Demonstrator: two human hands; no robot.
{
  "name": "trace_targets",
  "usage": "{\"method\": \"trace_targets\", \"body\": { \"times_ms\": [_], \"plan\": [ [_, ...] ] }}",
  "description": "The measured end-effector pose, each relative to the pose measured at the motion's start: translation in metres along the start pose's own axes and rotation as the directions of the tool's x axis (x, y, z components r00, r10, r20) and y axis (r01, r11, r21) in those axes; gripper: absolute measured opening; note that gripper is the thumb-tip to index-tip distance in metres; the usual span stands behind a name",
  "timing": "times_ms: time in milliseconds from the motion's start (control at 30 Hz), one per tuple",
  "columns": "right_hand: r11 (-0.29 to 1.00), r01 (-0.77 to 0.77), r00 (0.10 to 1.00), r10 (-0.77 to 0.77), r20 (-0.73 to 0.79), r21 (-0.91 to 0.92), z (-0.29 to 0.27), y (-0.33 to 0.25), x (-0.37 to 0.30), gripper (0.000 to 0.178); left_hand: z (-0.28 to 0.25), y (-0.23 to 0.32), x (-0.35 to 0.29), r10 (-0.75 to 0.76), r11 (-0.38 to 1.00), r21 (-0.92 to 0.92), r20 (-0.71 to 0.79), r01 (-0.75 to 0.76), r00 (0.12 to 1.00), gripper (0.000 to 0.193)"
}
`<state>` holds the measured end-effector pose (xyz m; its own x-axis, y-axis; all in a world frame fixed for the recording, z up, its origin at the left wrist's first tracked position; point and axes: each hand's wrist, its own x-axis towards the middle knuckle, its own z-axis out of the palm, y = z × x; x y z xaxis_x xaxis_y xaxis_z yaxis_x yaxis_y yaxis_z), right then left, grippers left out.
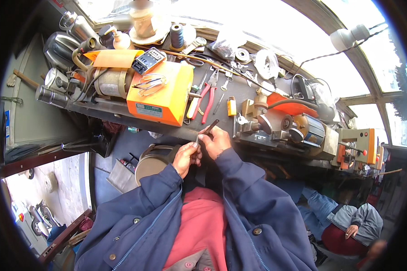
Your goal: The person uses a grinding machine to smooth a small metal part, then sits on the floor to adjust and wipe the part with a cloth. The person handles the metal part and a cloth throughout the process.
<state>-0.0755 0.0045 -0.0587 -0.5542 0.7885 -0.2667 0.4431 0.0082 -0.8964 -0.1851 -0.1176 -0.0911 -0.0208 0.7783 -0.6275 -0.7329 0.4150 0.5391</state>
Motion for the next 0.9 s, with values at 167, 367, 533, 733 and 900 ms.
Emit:
{"method": "trace_targets", "body": {
  "times_ms": [167, 367, 533, 733, 900],
  "plan": [
    [0.945, 0.139, 0.990, -0.139, 0.022, -0.295, 0.007, -0.006, -0.001, 0.011, -0.001, -0.004, 0.003, 0.032, 0.999, 0.020, -0.040, -0.031, 0.999, 0.029],
    [0.923, 0.221, 0.938, -0.290, -0.192, -0.314, 0.020, -0.001, 0.010, 0.010, 0.001, -0.006, 0.005, 0.017, 1.000, -0.011, -0.072, -0.018, 0.997, 0.028],
    [0.983, 0.096, 0.989, -0.112, -0.098, -0.159, 0.009, -0.002, 0.011, 0.009, -0.002, -0.003, 0.004, 0.006, 1.000, -0.009, -0.030, -0.007, 1.000, 0.027],
    [0.961, 0.165, 0.951, -0.214, -0.223, -0.220, 0.014, 0.003, 0.015, 0.009, -0.009, -0.004, 0.007, -0.074, 0.984, -0.158, 0.065, 0.084, 0.995, 0.027],
    [0.994, -0.008, 1.000, 0.006, -0.015, -0.108, 0.009, 0.003, 0.014, 0.009, -0.013, -0.003, 0.007, -0.084, 0.976, -0.193, 0.103, 0.102, 0.991, 0.025]
  ]
}}
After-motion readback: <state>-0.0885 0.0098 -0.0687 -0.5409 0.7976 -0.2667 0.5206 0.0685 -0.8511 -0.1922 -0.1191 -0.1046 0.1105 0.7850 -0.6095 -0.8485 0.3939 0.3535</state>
